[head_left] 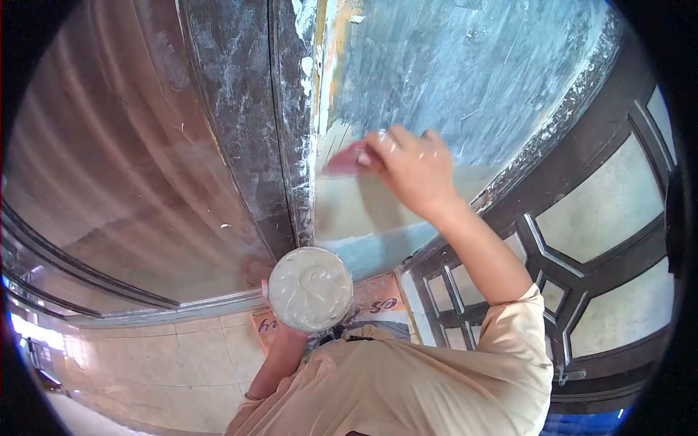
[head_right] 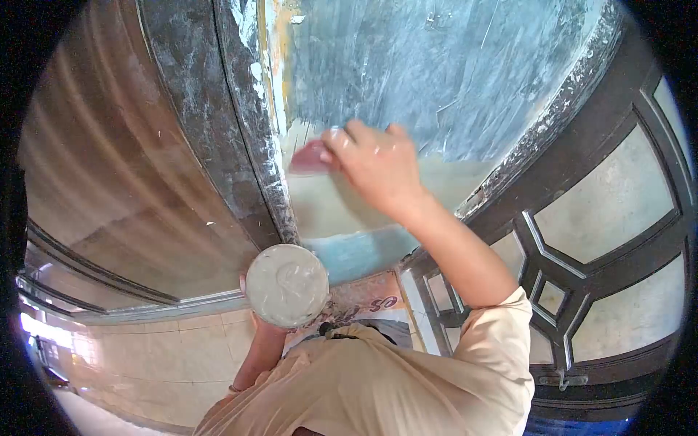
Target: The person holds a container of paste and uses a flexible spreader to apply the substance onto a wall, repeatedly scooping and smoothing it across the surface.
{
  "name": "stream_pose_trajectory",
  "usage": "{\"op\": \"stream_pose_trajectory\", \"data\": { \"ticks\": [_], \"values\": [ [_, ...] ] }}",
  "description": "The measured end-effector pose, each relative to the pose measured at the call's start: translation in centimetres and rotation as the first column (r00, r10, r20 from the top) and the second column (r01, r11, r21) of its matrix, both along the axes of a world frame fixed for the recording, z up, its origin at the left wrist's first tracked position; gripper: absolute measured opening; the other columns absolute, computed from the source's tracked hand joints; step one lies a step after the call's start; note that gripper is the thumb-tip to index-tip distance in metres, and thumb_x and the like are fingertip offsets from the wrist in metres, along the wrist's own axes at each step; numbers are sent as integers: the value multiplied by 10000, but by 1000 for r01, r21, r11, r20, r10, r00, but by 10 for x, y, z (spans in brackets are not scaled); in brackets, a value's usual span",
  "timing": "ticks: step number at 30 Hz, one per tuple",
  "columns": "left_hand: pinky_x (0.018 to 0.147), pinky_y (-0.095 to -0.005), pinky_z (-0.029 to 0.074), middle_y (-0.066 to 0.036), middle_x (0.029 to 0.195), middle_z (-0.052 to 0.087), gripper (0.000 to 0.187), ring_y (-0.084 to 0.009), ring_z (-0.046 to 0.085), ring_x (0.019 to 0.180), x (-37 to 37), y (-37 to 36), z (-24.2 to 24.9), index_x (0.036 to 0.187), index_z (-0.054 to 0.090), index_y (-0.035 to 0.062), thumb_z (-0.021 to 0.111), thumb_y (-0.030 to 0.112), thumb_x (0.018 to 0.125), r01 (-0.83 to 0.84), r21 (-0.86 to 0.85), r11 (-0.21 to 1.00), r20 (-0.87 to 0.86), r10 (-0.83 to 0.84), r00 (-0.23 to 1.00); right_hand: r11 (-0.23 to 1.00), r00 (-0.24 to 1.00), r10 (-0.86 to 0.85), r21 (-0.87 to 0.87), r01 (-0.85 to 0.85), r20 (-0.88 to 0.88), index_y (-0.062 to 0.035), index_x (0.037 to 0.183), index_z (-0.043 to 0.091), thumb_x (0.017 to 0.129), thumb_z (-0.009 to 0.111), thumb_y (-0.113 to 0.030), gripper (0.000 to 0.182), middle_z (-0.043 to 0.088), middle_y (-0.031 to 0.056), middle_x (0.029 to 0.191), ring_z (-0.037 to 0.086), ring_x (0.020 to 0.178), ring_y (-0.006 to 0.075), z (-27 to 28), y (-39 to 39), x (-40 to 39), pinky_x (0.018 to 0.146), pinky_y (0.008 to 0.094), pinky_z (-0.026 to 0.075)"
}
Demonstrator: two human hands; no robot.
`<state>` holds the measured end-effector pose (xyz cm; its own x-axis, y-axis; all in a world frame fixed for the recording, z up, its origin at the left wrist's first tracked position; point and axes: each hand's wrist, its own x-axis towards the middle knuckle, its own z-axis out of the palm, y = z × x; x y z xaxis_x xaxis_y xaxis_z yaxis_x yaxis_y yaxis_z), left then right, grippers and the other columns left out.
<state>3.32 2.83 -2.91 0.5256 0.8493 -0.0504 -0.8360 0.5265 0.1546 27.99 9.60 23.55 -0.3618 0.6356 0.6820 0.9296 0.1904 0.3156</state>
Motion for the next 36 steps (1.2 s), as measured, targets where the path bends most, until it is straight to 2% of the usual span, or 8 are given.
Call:
{"op": "stream_pose_trajectory", "data": {
  "ticks": [2,4,13,20,25,31,34,36],
  "values": [
    [1140,-631,386,-183,1586,394,1042,-444,453,1389,1,-1,2,1562,373,123,312,869,837,-11,-16,1000,3,11,1000,999,1000,-22,44,21,19,-191,1078,658,939,662,-410,260,680,21,919,668,731,246,15,10,6,631,384,458],
    [1138,-631,388,-180,1587,395,1042,-441,455,1388,1,-1,7,1563,373,123,310,869,837,13,-21,1000,-2,-13,1000,945,970,109,327,-33,-217,-208,1033,652,918,683,-395,222,624,15,832,648,670,224,48,11,12,589,386,431],
    [1144,-639,375,-188,1587,394,1029,-452,448,1391,-2,-4,-5,1560,381,119,250,859,857,30,-42,999,155,-23,988,981,980,183,58,-187,77,-214,959,628,894,702,-391,202,577,-4,761,629,641,204,-35,8,-11,561,378,403],
    [1119,-660,395,-170,1577,409,1029,-438,444,1396,1,-6,8,1559,376,152,337,885,838,-61,5,998,-45,61,997,943,974,136,327,-71,-181,-227,976,637,899,693,-404,201,594,-7,797,624,634,211,36,3,2,576,384,418],
    [1150,-639,367,-202,1582,397,1040,-451,442,1397,-3,-10,7,1560,374,103,296,857,848,13,-54,998,257,1,966,995,996,91,36,-90,-9,-234,956,656,904,687,-405,181,593,-8,776,622,643,209,-62,5,5,579,381,430],
    [1140,-634,385,-202,1572,411,1061,-443,460,1385,-3,-4,-9,1559,379,113,327,882,829,42,67,997,23,-44,999,969,974,49,248,7,-221,-218,973,677,881,708,-383,191,590,-1,768,639,665,218,10,-4,15,570,401,440],
    [1139,-628,389,-192,1570,419,1049,-438,471,1377,0,-3,-7,1555,387,114,318,877,839,51,81,995,80,-57,995,965,969,86,260,-23,-232,-214,990,687,888,704,-381,196,613,6,793,634,667,241,3,-13,9,575,415,449],
    [1140,-624,390,-185,1573,418,1043,-434,469,1379,1,-6,-13,1554,389,115,318,874,843,49,60,997,26,-51,998,994,992,104,-22,-106,-76,-214,1000,683,923,675,-397,199,641,15,830,636,682,266,-41,-10,0,585,415,458]
  ]
}}
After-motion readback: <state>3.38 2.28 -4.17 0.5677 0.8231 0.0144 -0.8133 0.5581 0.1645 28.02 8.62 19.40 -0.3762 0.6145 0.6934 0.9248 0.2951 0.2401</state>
